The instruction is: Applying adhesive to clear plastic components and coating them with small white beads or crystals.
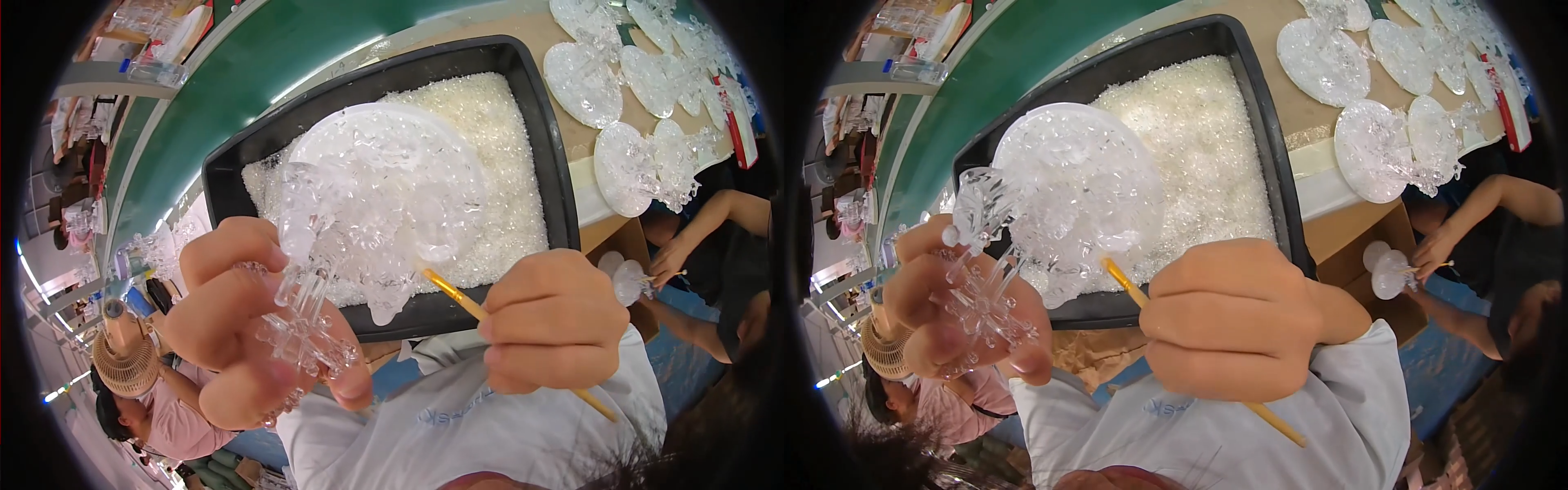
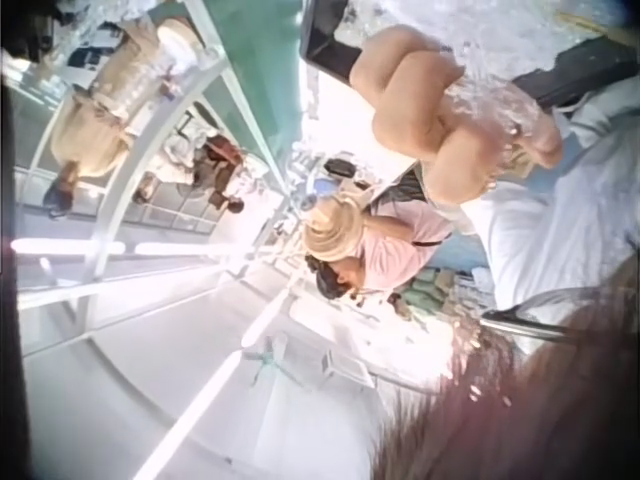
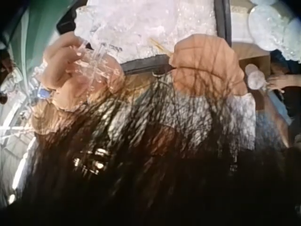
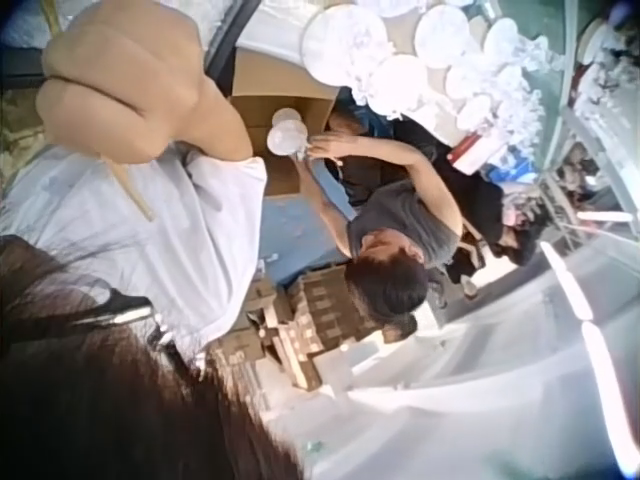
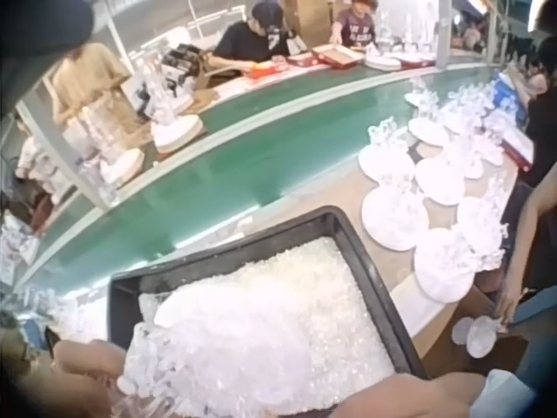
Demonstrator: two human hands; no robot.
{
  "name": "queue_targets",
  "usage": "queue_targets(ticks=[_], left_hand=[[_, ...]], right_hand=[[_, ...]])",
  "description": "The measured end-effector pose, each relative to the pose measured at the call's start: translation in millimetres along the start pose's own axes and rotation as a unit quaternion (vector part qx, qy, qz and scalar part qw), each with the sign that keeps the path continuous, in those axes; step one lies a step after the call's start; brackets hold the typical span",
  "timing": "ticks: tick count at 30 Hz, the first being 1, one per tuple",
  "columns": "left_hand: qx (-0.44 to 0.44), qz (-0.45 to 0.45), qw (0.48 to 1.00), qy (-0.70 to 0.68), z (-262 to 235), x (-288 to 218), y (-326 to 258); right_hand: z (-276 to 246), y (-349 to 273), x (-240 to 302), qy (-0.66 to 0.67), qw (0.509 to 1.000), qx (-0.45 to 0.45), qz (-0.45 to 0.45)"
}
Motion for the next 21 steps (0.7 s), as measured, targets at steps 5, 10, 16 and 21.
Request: queue_targets(ticks=[5, 10, 16, 21], left_hand=[[-0.018, 0.006, 1.000, -0.002, -0.2, -1.3, -0.6], [0.002, 0.013, 1.000, 0.013, 1.3, -3.5, 2.2], [-0.016, 0.026, 0.999, -0.014, 5.4, -4.4, -1.2], [-0.056, -0.013, 0.996, -0.062, 11.8, -5.2, 2.0]], right_hand=[[5.6, 0.2, -3.3, -0.015, 0.999, 0.035, 0.010], [3.5, 2.7, -1.4, 0.018, 1.000, 0.011, 0.012], [4.0, 2.7, -4.4, 0.055, 0.996, 0.022, 0.062], [7.3, -1.2, -7.6, 0.010, 0.997, 0.039, 0.062]])
Point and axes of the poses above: each hand's wrist, its own y-axis towards the middle knuckle, its own z-axis out of the palm, x = y × z, the point moved 8 cm from there along y, towards the middle knuckle, and after that the axes turned 8 degrees about -z, right-handed, at the moved point
